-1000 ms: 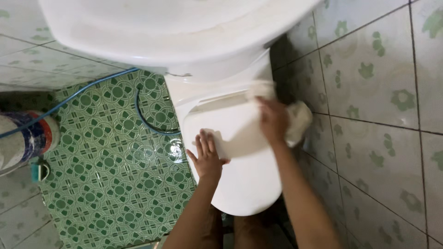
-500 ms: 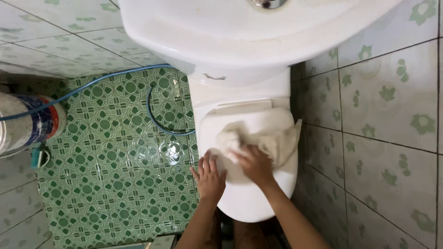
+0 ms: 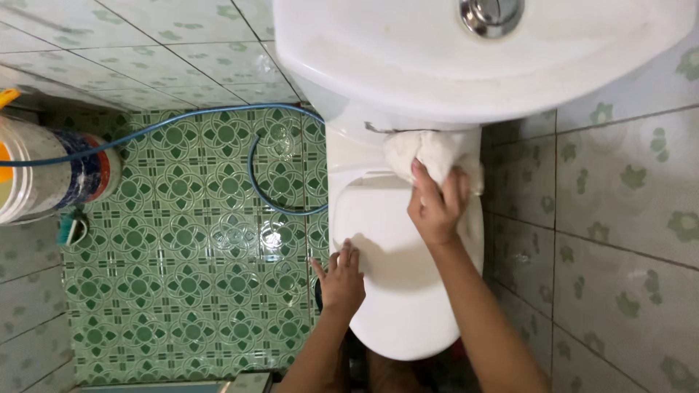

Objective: The person cleans a toilet by hand using a white cloth, wiping the exterior surfaces, the lid, the seat, and the rim.

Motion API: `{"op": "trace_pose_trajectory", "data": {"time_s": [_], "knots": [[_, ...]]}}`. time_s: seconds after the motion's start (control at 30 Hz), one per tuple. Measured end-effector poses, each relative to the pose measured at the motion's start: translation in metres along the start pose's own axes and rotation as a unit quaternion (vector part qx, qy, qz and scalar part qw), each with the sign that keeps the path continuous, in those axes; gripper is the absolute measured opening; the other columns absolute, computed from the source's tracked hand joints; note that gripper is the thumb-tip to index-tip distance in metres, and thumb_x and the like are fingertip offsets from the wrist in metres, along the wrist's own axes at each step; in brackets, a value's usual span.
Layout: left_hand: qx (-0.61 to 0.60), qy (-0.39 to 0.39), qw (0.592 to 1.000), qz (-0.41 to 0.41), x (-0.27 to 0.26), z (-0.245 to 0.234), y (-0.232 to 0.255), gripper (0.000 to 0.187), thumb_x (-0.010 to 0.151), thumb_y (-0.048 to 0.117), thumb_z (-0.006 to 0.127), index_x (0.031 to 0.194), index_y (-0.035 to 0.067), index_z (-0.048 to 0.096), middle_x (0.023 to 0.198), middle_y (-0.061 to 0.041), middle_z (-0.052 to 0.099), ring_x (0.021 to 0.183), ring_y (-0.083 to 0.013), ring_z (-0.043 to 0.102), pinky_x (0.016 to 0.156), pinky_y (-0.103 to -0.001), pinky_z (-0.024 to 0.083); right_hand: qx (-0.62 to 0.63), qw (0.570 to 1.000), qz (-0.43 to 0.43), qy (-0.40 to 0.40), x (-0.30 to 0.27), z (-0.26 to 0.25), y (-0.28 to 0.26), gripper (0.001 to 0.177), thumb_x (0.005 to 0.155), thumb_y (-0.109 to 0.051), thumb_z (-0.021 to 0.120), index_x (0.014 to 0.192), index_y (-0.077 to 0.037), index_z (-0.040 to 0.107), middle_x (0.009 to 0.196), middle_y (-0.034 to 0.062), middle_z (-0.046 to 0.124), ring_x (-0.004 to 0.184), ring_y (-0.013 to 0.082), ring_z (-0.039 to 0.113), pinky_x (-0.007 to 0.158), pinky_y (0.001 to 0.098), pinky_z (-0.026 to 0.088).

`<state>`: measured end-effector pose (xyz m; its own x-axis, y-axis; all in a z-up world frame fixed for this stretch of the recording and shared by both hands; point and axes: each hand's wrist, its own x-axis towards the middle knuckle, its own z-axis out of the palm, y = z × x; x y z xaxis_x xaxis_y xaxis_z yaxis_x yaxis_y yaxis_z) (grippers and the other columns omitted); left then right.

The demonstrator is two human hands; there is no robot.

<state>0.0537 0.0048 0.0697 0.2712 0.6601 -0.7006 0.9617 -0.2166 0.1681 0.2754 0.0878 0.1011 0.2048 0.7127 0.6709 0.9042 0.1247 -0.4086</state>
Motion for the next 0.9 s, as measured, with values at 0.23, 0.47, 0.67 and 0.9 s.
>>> {"op": "trace_pose_trajectory", "data": {"time_s": [0.23, 0.47, 0.67, 0.9], "knots": [[0.006, 0.015, 1.000, 0.020, 0.000, 0.008, -0.002, 0.064, 0.098, 0.025, 0.057, 0.155, 0.013, 0.030, 0.165, -0.005, 0.018, 0.144, -0.0282, 0.032, 0.116, -0.075, 0.011, -0.083, 0.958, -0.240, 0.129, 0.077, 0.025, -0.003, 0.026, 0.100, -0.024, 0.078, 0.119, -0.014, 0.063, 0.128, 0.0152, 0.045, 0.121, 0.0367, 0.045, 0.098, 0.0521, 0.044], [-0.039, 0.072, 0.996, 0.035, -0.002, 0.009, -0.008, 0.057, 0.094, 0.017, 0.057, 0.148, 0.011, 0.041, 0.161, -0.002, 0.029, 0.139, -0.0284, 0.039, 0.114, -0.078, 0.013, -0.262, 0.855, -0.444, -0.057, 0.050, 0.076, 0.023, 0.030, 0.109, -0.039, 0.063, 0.137, -0.030, 0.070, 0.113, -0.0013, 0.052, 0.106, 0.0223, 0.046, 0.092, 0.0397, 0.044], [-0.045, 0.065, 0.997, 0.027, 0.000, 0.009, -0.007, 0.058, 0.093, 0.013, 0.057, 0.148, 0.012, 0.040, 0.161, -0.003, 0.028, 0.139, -0.0293, 0.038, 0.112, -0.079, 0.013, -0.330, 0.806, -0.473, -0.138, 0.029, 0.086, 0.010, 0.049, 0.091, -0.037, 0.060, 0.139, -0.029, 0.065, 0.146, -0.0120, 0.055, 0.126, 0.0059, 0.057, 0.105, 0.0298, 0.046], [-0.033, 0.010, 0.999, 0.032, 0.002, 0.009, -0.012, 0.071, 0.090, 0.010, 0.060, 0.156, 0.015, 0.033, 0.168, -0.002, 0.017, 0.137, -0.0327, 0.041, 0.113, -0.074, 0.021, -0.150, 0.924, -0.338, -0.100, 0.073, 0.035, -0.017, 0.020, 0.090, -0.019, 0.081, 0.105, -0.007, 0.075, 0.144, 0.0013, 0.062, 0.106, 0.0241, 0.052, 0.084, 0.0401, 0.044]]}}
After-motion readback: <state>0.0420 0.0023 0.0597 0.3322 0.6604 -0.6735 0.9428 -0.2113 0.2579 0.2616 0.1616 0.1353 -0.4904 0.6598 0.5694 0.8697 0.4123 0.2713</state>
